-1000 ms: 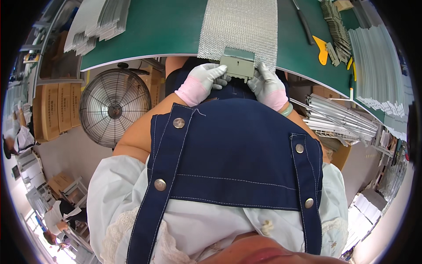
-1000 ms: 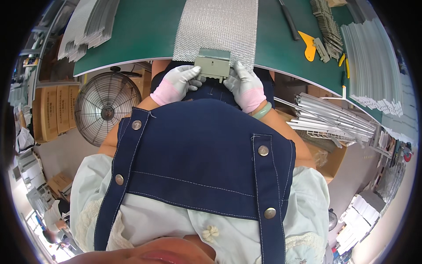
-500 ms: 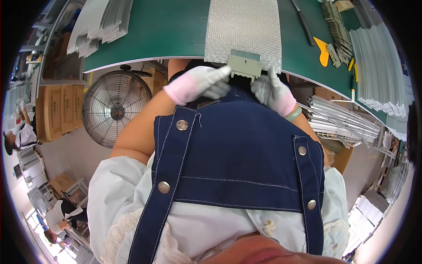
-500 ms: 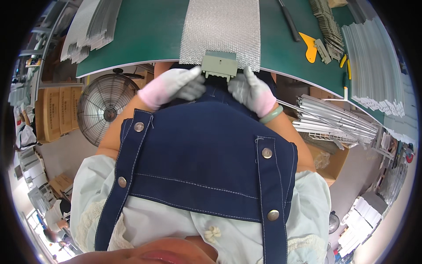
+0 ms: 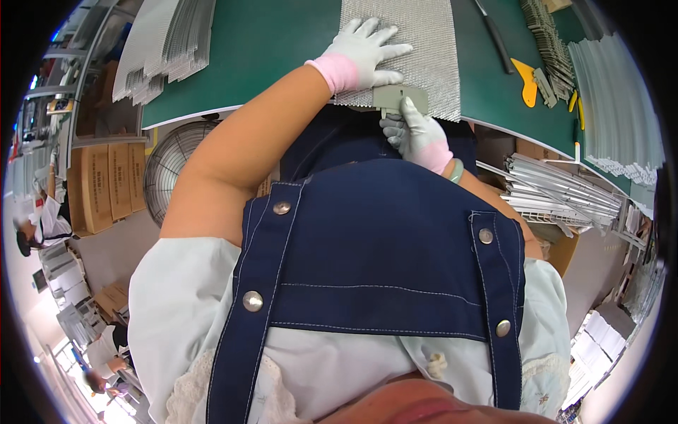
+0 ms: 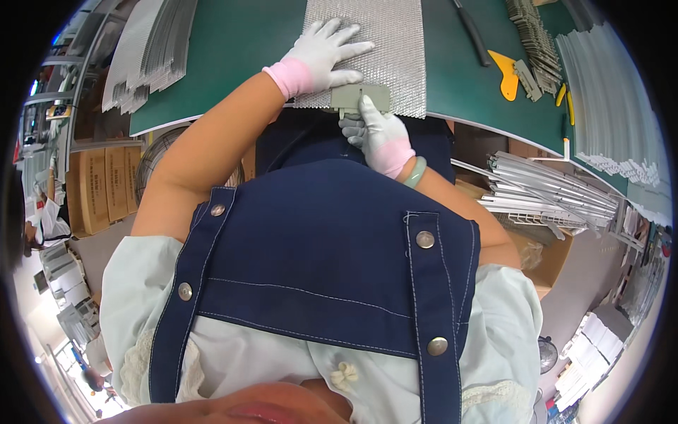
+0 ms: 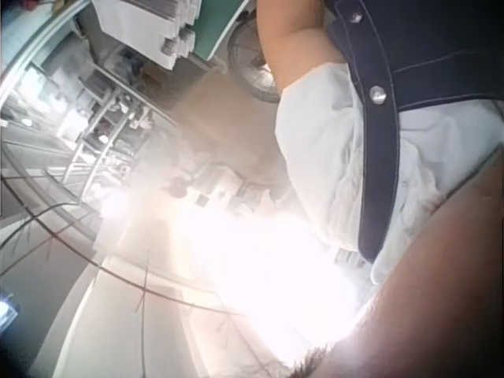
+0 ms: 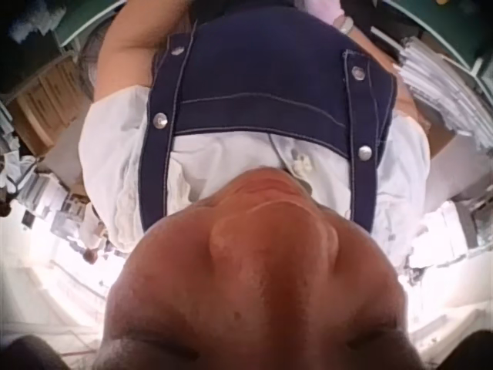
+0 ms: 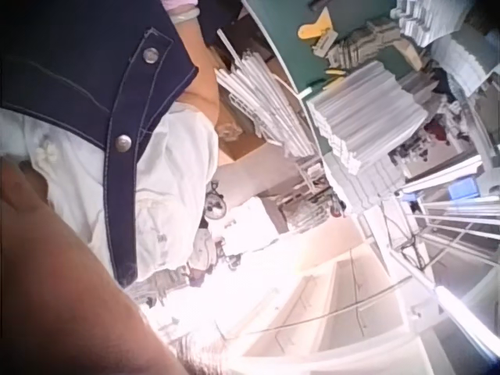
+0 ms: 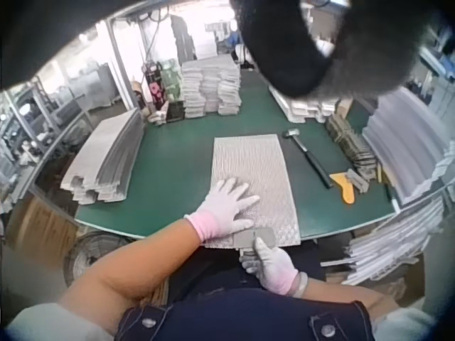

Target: The person assembles metal mesh panels into frames. They place a mesh sheet on a workbench, position a metal frame around it, and use a handheld riveting tool to secure the mesh to the frame. The person then stacks the completed unit and repeats the process with new materials.

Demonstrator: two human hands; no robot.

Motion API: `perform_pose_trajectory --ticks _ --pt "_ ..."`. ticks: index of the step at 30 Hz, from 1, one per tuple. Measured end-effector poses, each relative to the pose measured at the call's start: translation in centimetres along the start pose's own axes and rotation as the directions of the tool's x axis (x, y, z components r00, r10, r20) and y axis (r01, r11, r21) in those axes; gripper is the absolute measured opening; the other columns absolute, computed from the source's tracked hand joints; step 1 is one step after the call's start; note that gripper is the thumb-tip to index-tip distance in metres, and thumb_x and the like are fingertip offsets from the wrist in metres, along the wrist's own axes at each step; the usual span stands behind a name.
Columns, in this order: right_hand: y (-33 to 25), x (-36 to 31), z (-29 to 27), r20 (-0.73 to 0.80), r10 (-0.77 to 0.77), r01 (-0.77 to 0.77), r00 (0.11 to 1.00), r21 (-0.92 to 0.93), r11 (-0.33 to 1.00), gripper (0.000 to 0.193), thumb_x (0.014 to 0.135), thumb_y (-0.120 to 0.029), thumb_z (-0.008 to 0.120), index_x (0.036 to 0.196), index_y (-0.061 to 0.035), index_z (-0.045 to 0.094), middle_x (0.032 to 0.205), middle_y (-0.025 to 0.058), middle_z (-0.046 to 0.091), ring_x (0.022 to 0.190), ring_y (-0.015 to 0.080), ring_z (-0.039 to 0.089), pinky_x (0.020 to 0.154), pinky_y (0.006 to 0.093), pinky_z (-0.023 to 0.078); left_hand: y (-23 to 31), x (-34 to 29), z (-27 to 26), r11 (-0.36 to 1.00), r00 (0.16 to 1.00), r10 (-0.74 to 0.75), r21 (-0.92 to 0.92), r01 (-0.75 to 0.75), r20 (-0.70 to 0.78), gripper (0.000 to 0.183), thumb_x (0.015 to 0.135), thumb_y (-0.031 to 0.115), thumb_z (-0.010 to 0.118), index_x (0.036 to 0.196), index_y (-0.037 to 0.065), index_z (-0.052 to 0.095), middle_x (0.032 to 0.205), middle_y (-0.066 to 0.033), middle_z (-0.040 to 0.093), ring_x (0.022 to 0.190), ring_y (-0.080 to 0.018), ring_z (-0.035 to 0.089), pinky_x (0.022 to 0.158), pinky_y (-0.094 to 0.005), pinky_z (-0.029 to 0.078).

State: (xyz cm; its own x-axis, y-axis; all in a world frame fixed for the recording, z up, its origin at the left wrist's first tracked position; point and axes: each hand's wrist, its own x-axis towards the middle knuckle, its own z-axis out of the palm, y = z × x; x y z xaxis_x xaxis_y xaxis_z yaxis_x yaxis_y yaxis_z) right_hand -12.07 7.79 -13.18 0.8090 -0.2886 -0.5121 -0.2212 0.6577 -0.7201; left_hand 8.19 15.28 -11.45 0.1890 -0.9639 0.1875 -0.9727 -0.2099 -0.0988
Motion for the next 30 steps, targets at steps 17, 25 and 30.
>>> perform_pose_trajectory --ticks 17,25,30 --pt "-0.1 -0.6 -2.0 -0.031 0.064 -0.065 0.997 -0.033 0.997 0.045 0.097 -0.046 0.057 0.104 -0.0025 0.061 0.084 0.0103 0.066 0.063 0.0124 0.059 0.055 0.0217 0.046 4.2 1.0 -2.1 0.956 0.966 -0.251 -0.141 0.257 0.06 0.075 0.078 0.061 0.066 0.134 0.013 0.054 0.139 -0.017 0.049 0.13 -0.0375 0.041 0.112 -0.0485 0.029" --pt "-0.7 -1.3 -1.0 -0.038 0.07 -0.07 0.997 0.01 0.998 0.045 0.098 -0.045 0.054 0.102 -0.0005 0.06 0.077 0.009 0.059 0.057 0.011 0.051 0.052 0.0218 0.043 2.0 -0.4 -0.9 0.985 0.997 -0.057 -0.164 0.049 -0.046 0.064 0.087 0.054 0.059 0.141 0.021 0.049 0.146 -0.0199 0.043 0.136 -0.041 0.035 0.115 -0.053 0.024" --pt "-1.2 -3.5 -1.8 -0.083 0.211 -0.211 0.974 0.013 0.977 0.043 0.097 -0.043 0.057 0.103 -0.0002 0.059 0.078 0.0085 0.058 0.056 0.0101 0.048 0.049 0.0222 0.039 4.5 -1.8 -1.0 0.993 0.999 -0.009 -0.12 0.003 -0.049 0.054 0.093 0.046 0.053 0.142 0.023 0.048 0.147 -0.0206 0.042 0.136 -0.0431 0.034 0.114 -0.0542 0.025"
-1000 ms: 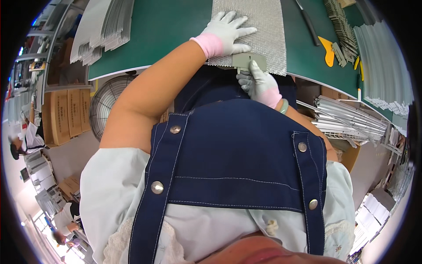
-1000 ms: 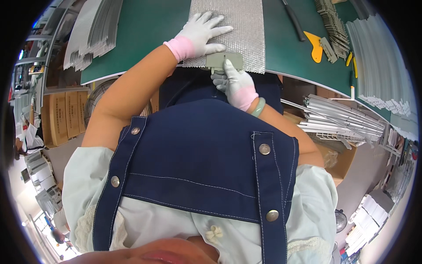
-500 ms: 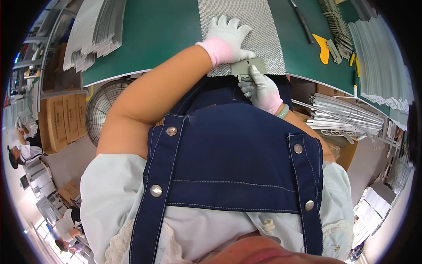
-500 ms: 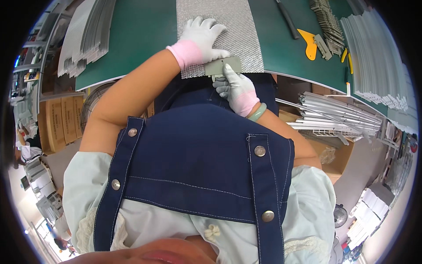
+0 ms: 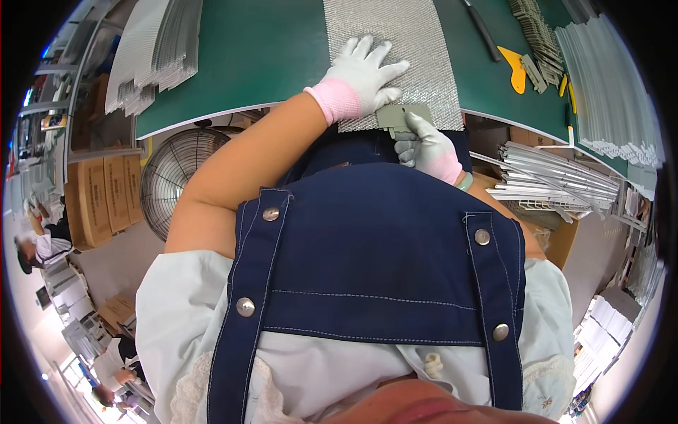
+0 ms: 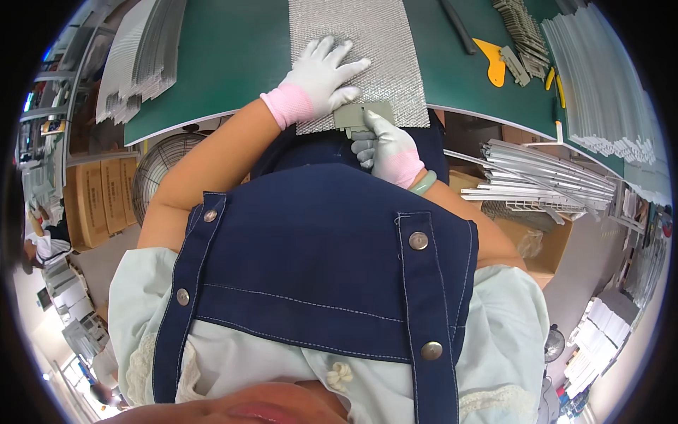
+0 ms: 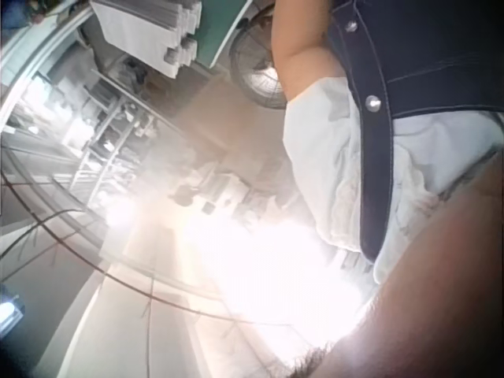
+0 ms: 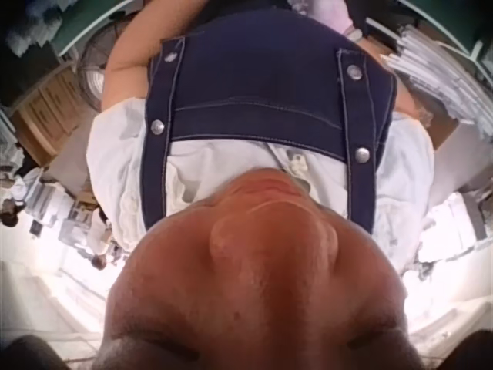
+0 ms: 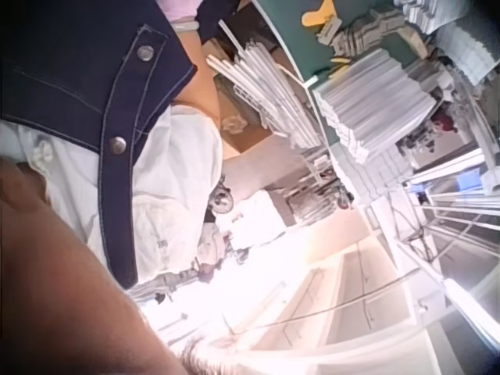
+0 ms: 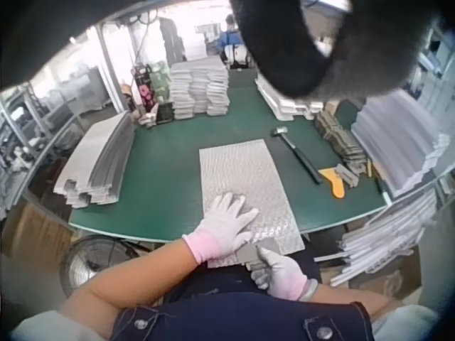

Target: The person assembles metal mesh panels into frames. They place a mesh sheet on a workbench, position a metal frame around it, and use a handheld riveting tool to secure the mesh to the frame. The person then stacks the completed unit and repeats the process with new materials.

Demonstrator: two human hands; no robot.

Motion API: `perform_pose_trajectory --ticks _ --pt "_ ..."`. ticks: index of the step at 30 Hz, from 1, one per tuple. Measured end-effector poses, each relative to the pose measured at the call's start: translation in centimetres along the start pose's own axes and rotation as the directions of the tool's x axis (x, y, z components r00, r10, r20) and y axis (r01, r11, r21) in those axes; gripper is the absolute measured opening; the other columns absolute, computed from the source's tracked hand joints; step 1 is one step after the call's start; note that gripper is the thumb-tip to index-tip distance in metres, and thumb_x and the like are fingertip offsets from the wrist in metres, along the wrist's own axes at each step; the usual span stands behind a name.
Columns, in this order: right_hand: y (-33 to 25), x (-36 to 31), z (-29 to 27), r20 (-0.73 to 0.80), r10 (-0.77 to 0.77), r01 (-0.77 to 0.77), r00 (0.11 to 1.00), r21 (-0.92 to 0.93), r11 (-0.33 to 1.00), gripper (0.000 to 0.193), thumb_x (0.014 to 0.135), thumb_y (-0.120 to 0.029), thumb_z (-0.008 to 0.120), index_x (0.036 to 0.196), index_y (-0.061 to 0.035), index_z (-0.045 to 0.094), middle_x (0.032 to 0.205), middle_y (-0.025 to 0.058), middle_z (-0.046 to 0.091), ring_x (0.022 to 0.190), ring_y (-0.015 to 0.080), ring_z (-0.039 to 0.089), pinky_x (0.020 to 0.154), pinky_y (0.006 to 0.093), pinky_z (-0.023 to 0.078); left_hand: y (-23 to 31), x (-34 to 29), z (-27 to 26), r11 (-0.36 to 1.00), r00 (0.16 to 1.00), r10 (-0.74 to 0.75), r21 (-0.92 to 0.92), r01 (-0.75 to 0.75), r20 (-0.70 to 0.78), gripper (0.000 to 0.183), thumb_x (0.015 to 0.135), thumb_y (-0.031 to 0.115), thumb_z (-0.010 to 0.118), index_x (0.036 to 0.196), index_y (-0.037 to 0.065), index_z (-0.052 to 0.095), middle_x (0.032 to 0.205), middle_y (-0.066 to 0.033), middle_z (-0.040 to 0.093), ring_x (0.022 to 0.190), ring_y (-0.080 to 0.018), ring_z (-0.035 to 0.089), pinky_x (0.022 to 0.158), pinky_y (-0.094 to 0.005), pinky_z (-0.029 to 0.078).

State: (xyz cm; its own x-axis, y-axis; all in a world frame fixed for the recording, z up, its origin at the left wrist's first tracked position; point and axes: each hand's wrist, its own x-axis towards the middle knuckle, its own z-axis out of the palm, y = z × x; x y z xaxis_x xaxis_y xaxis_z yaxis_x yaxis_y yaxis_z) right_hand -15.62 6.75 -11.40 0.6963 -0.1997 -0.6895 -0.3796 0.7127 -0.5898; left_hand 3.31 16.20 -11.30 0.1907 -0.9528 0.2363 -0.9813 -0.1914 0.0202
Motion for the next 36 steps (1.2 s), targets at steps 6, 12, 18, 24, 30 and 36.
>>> perform_pose_trajectory --ticks 6,12,18,24,30,36 --pt "2.2 1.7 -1.9 0.137 -0.153 0.152 0.979 0.015 0.988 0.034 0.097 -0.035 0.061 0.11 -0.0028 0.06 0.088 0.0072 0.066 0.069 0.0107 0.06 0.063 0.0226 0.049 0.3 -0.3 0.4 1.0 0.999 0.007 0.023 -0.006 -0.035 0.053 0.094 0.043 0.052 0.142 0.023 0.048 0.147 -0.0205 0.042 0.135 -0.044 0.035 0.113 -0.0541 0.026" --pt "2.2 1.3 0.3 -0.057 -0.28 0.284 0.958 0.069 0.956 0.033 0.098 -0.034 0.061 0.108 -0.0029 0.059 0.083 0.007 0.064 0.062 0.0103 0.057 0.054 0.0225 0.046 0.7 -0.2 0.4 0.998 0.999 -0.03 0.056 0.031 -0.025 0.053 0.095 0.043 0.049 0.143 0.023 0.047 0.147 -0.0201 0.042 0.135 -0.0431 0.035 0.113 -0.0524 0.026" --pt "1.7 1.8 -0.2 0.029 -0.257 0.253 0.966 0.102 0.962 0.036 0.097 -0.038 0.061 0.106 -0.0029 0.059 0.082 0.0067 0.063 0.062 0.0104 0.057 0.054 0.023 0.046 0.0 0.6 0.3 0.999 1.0 0.004 0.037 -0.005 0.023 0.057 0.094 0.047 0.048 0.144 0.02 0.046 0.147 -0.0218 0.041 0.136 -0.0422 0.035 0.113 -0.0517 0.025" --pt "-1.2 -2.1 -5.8 0.205 -0.204 0.283 0.957 -0.525 0.803 0.028 0.09 -0.023 0.071 0.107 -0.0009 0.066 0.092 0.0084 0.067 0.076 0.0148 0.065 0.068 0.0276 0.054 2.9 0.0 -4.1 0.996 0.995 0.087 -0.01 -0.087 0.051 0.07 0.081 0.042 0.067 0.141 0.014 0.047 0.144 -0.0226 0.043 0.133 -0.0423 0.037 0.113 -0.0531 0.026" --pt "0.1 -0.8 -21.6 0.088 -0.794 -0.303 0.601 -0.894 -0.329 0.012 0.076 -0.009 0.06 0.082 -0.0124 0.069 0.088 0.0112 0.069 0.086 0.0296 0.066 0.081 0.0422 0.051 6.3 0.1 -6.9 0.977 0.987 0.128 0.157 -0.142 0.094 0.073 0.066 0.025 0.079 0.132 0.011 0.052 0.135 -0.0179 0.049 0.13 -0.0437 0.039 0.11 -0.0596 0.025" --pt "-4.7 -7.5 -14.9 0.501 -0.776 0.185 0.383 -0.865 -0.467 0.03 0.064 -0.003 0.064 0.093 -0.0099 0.067 0.077 0.0081 0.063 0.08 0.0298 0.062 0.075 0.045 0.048 8.3 0.9 -4.7 0.955 0.955 0.295 -0.012 -0.295 -0.042 0.036 0.071 0.022 0.073 0.101 0.005 0.063 0.111 -0.0141 0.062 0.113 -0.0352 0.055 0.094 -0.044 0.046"
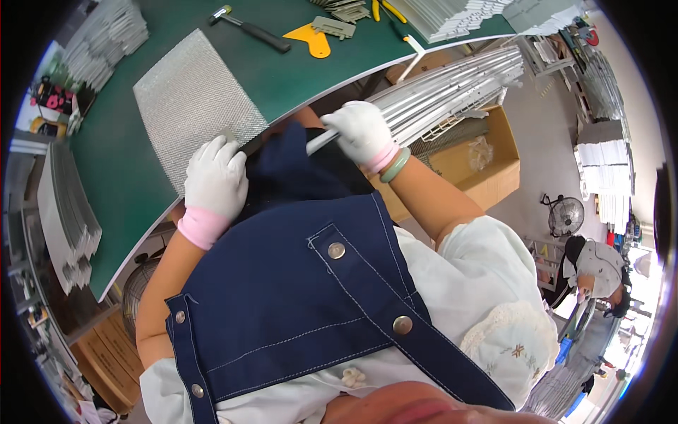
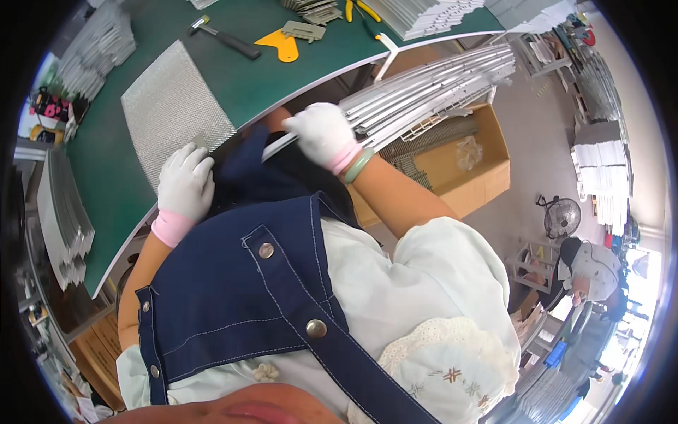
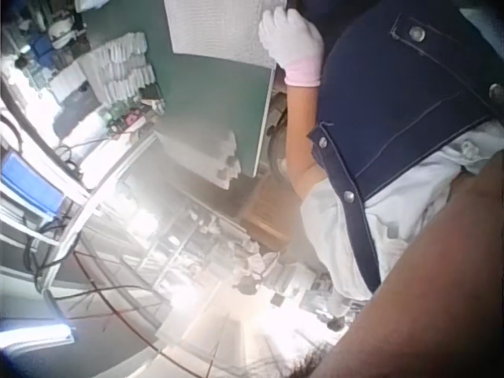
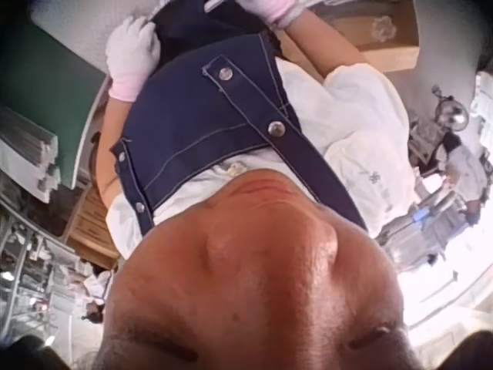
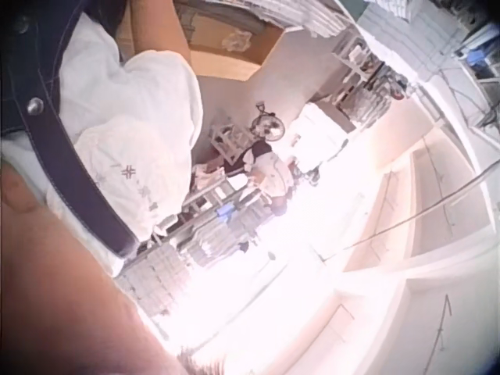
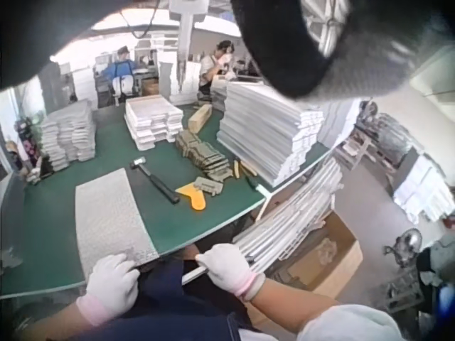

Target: The person assembles metal mesh panels into frames. They place a mesh sheet on a workbench, position a metal frame around it, and use a handheld riveting tool to secure the mesh to the frame. The person then stacks the completed unit and repeats the process with new materials.

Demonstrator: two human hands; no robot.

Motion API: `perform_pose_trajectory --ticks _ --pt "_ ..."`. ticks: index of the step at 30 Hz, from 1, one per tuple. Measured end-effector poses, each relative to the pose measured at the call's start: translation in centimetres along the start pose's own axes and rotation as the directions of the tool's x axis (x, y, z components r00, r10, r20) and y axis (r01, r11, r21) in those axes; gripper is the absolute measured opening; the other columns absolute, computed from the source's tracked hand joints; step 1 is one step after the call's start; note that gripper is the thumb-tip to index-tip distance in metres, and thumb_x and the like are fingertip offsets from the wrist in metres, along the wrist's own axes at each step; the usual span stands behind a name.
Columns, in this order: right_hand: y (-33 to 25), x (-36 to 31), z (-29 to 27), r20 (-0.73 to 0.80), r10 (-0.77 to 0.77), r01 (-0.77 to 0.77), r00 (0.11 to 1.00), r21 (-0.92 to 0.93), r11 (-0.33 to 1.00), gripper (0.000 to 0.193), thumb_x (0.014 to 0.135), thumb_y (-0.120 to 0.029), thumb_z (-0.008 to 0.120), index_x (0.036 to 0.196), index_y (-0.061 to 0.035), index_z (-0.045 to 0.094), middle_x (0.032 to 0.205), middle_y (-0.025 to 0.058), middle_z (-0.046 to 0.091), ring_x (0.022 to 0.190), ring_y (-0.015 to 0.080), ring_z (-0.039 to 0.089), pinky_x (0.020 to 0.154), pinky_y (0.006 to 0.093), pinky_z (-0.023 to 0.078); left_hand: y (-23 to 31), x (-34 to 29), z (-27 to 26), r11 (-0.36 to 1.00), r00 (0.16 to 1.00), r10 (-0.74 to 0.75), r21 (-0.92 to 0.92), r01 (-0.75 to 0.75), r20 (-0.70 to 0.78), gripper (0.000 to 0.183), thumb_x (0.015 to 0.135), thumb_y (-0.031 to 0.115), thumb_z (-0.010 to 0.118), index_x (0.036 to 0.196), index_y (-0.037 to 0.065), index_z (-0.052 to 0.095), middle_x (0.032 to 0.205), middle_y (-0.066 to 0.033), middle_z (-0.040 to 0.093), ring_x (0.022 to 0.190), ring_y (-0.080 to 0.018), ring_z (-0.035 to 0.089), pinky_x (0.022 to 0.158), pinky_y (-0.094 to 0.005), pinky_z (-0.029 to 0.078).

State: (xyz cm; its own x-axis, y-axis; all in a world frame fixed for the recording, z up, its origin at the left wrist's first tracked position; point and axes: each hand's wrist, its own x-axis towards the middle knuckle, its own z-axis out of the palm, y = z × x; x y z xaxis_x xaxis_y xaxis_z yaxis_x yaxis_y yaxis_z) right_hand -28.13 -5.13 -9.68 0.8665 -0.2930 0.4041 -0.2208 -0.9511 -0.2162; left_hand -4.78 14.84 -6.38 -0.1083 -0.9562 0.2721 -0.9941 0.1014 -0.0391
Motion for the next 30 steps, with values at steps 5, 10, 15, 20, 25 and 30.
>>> perform_pose_trajectory --ticks 5,10,15,20,25,30 --pt "-3.1 4.9 -1.5 0.018 -0.17 0.171 0.985 -0.152 0.974 0.017 0.072 -0.012 0.063 0.089 -0.0125 0.062 0.071 0.0059 0.06 0.069 0.0306 0.063 0.064 0.0435 0.048 2.3 6.2 4.3 0.826 0.996 -0.035 -0.559 0.073 0.078 0.026 0.075 0.022 0.066 0.09 0.002 0.062 0.086 -0.0208 0.065 0.085 -0.0399 0.063 0.076 -0.0457 0.052" --pt "5.0 2.5 0.6 0.184 -0.124 0.181 0.975 -0.335 0.925 0.026 0.077 -0.012 0.062 0.102 -0.0164 0.066 0.083 0.006 0.064 0.081 0.0278 0.065 0.073 0.0412 0.051 2.3 5.1 6.6 0.891 0.985 -0.054 -0.437 0.12 0.161 0.043 0.071 0.043 0.075 0.082 0.004 0.061 0.082 -0.0176 0.062 0.079 -0.0381 0.061 0.069 -0.0452 0.049" --pt "9.2 2.6 -1.9 0.199 0.239 -0.119 0.95 -0.477 0.871 0.031 0.076 0.0 0.062 0.102 -0.0153 0.067 0.091 0.0081 0.063 0.092 0.0301 0.064 0.08 0.0419 0.052 3.5 3.5 5.2 0.82 0.923 0.161 -0.567 0.073 0.351 0.031 0.083 0.033 0.062 0.085 0.002 0.063 0.083 -0.0196 0.066 0.08 -0.0398 0.065 0.073 -0.043 0.052" --pt "11.6 3.9 -6.2 0.068 0.233 -0.222 0.97 -0.141 0.965 0.028 0.087 -0.005 0.055 0.11 -0.0144 0.067 0.103 0.0119 0.066 0.103 0.0331 0.061 0.089 0.0397 0.049 4.6 5.2 3.5 0.807 0.77 0.205 -0.55 0.217 0.604 0.035 0.085 0.035 0.059 0.1 0.006 0.07 0.094 -0.0184 0.071 0.088 -0.0386 0.067 0.077 -0.0415 0.052" --pt "7.7 3.7 -11.2 -0.188 0.147 -0.131 0.971 0.092 0.987 0.035 0.084 0.006 0.051 0.112 -0.0081 0.067 0.103 0.0139 0.067 0.095 0.0308 0.065 0.086 0.0357 0.051 6.3 8.0 9.1 0.936 0.877 -0.275 -0.1 0.339 0.394 0.019 0.089 0.018 0.055 0.097 0.005 0.065 0.092 -0.0192 0.069 0.089 -0.0363 0.068 0.077 -0.0444 0.054" --pt "6.7 1.5 -12.2 -0.074 0.119 -0.114 0.99 0.073 0.991 0.047 0.074 0.011 0.057 0.114 -0.0128 0.066 0.097 0.0128 0.066 0.09 0.0312 0.065 0.083 0.0364 0.051 6.0 8.2 11.7 0.843 0.889 -0.406 -0.289 0.454 0.211 0.027 0.091 0.022 0.055 0.107 0.002 0.064 0.104 -0.0233 0.066 0.106 -0.0376 0.063 0.094 -0.046 0.048"
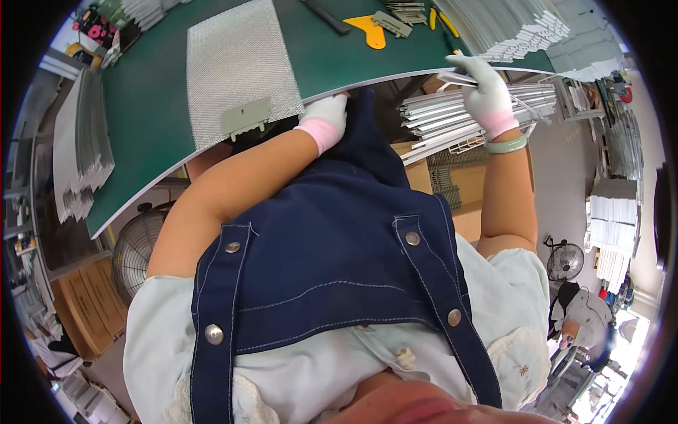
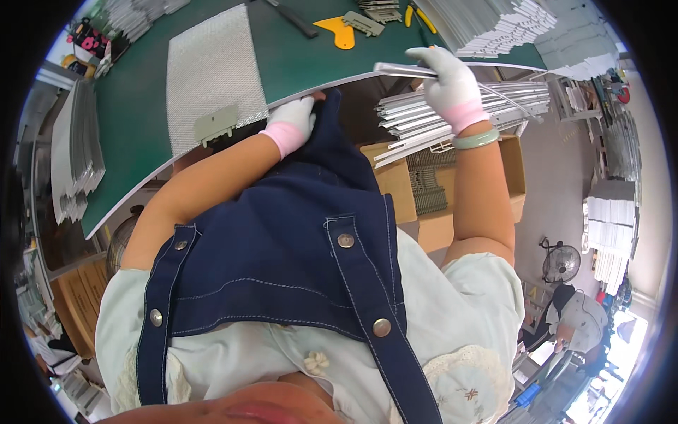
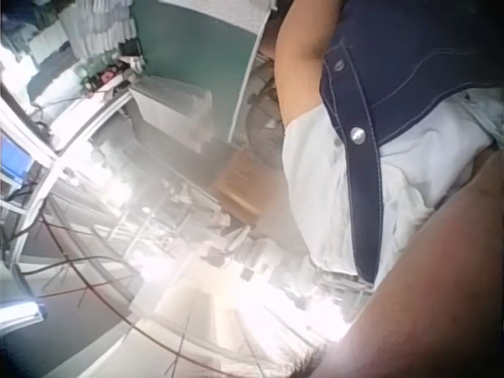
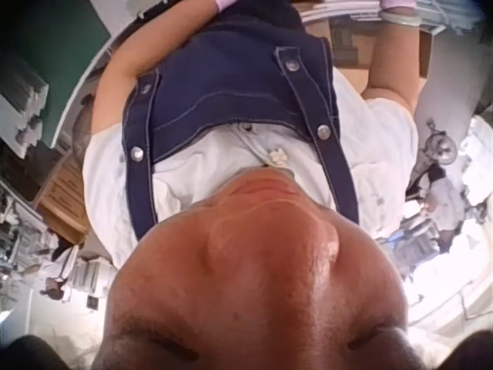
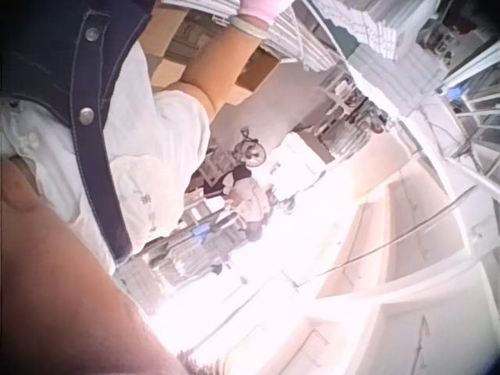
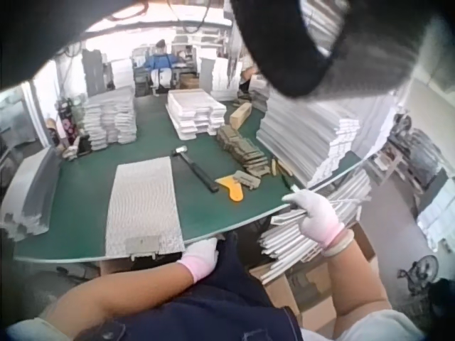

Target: The person assembles metal mesh panels into frames. They place a mesh sheet on a workbench, position a metal frame around it, and use a handheld riveting tool to secure the mesh to the frame. The person then stacks the completed unit and repeats the process with new materials.

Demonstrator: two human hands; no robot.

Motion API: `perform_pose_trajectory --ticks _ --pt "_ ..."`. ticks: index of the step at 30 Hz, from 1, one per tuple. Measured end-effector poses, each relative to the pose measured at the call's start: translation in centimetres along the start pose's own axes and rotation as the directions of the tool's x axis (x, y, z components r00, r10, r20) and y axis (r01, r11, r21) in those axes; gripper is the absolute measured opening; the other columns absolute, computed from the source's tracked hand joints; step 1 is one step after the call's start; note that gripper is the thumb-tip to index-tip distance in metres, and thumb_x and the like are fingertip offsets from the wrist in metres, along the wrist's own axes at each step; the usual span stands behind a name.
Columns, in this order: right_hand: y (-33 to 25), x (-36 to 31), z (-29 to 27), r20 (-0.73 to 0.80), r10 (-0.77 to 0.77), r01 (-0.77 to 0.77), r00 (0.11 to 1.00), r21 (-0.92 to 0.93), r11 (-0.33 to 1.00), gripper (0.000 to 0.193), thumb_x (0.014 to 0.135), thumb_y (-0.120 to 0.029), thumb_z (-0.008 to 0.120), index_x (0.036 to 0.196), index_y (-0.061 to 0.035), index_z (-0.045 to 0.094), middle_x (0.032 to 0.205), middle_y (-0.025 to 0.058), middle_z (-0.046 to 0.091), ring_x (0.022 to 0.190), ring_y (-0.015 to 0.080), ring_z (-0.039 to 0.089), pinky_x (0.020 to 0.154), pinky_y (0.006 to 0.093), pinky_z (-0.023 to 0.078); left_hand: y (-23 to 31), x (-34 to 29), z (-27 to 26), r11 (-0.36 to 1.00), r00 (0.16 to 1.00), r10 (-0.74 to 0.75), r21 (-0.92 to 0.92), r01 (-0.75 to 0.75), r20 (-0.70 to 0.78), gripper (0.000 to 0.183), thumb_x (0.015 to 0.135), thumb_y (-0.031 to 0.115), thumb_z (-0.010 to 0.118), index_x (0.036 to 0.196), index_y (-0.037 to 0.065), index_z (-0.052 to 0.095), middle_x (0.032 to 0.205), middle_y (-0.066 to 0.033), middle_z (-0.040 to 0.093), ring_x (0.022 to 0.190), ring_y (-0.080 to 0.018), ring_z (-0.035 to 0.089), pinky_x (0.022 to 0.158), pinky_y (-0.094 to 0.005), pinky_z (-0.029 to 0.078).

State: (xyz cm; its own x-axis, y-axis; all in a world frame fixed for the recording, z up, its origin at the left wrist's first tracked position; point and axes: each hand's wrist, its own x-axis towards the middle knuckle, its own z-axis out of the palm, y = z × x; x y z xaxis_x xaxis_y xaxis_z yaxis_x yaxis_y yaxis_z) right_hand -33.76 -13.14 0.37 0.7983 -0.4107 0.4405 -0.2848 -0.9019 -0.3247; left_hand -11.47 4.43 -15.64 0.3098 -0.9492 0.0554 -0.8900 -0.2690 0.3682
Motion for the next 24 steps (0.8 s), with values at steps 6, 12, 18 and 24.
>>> perform_pose_trajectory --ticks 6,12,18,24 --pt "0.3 0.7 -0.5 -0.132 -0.064 0.06 0.989 -0.041 0.997 0.046 0.074 -0.002 0.064 0.118 -0.015 0.065 0.094 0.0116 0.066 0.087 0.0313 0.065 0.077 0.0378 0.054 3.2 -0.7 -5.2 0.828 0.932 0.346 -0.501 -0.25 0.106 0.044 0.095 0.031 0.049 0.119 -0.004 0.061 0.114 -0.0249 0.064 0.111 -0.0393 0.06 0.099 -0.0421 0.045" --pt "1.5 1.0 0.4 -0.153 -0.063 0.056 0.986 -0.052 0.997 0.033 0.079 -0.017 0.068 0.112 -0.017 0.069 0.095 0.01 0.07 0.086 0.031 0.067 0.079 0.0386 0.054 3.6 0.2 -4.3 0.877 0.81 0.228 0.247 -0.412 0.54 0.051 0.087 0.041 0.063 0.122 0.005 0.061 0.124 -0.0172 0.061 0.123 -0.032 0.054 0.103 -0.0423 0.042" --pt "0.4 0.7 2.6 0.067 -0.055 0.066 0.996 -0.174 0.983 0.035 0.077 -0.015 0.065 0.112 -0.0138 0.064 0.096 0.0073 0.065 0.094 0.0295 0.063 0.087 0.0444 0.048 11.1 1.5 -8.7 0.548 0.949 0.313 -0.822 -0.153 0.032 0.094 0.082 0.035 0.072 0.15 -0.003 0.02 0.113 -0.0187 0.064 0.105 -0.0231 0.064 0.094 -0.0342 0.049" --pt "-0.6 -2.2 2.8 -0.422 0.037 -0.164 0.906 -0.269 0.949 0.065 0.062 -0.018 0.074 0.125 -0.0107 0.057 0.127 0.0153 0.052 0.121 0.0395 0.044 0.102 0.0519 0.035 10.8 4.7 -7.0 0.495 0.947 0.295 -0.828 -0.264 -0.125 0.048 0.101 0.032 0.054 0.138 0.002 0.052 0.117 -0.0079 0.065 0.095 -0.013 0.063 0.083 -0.0271 0.051"
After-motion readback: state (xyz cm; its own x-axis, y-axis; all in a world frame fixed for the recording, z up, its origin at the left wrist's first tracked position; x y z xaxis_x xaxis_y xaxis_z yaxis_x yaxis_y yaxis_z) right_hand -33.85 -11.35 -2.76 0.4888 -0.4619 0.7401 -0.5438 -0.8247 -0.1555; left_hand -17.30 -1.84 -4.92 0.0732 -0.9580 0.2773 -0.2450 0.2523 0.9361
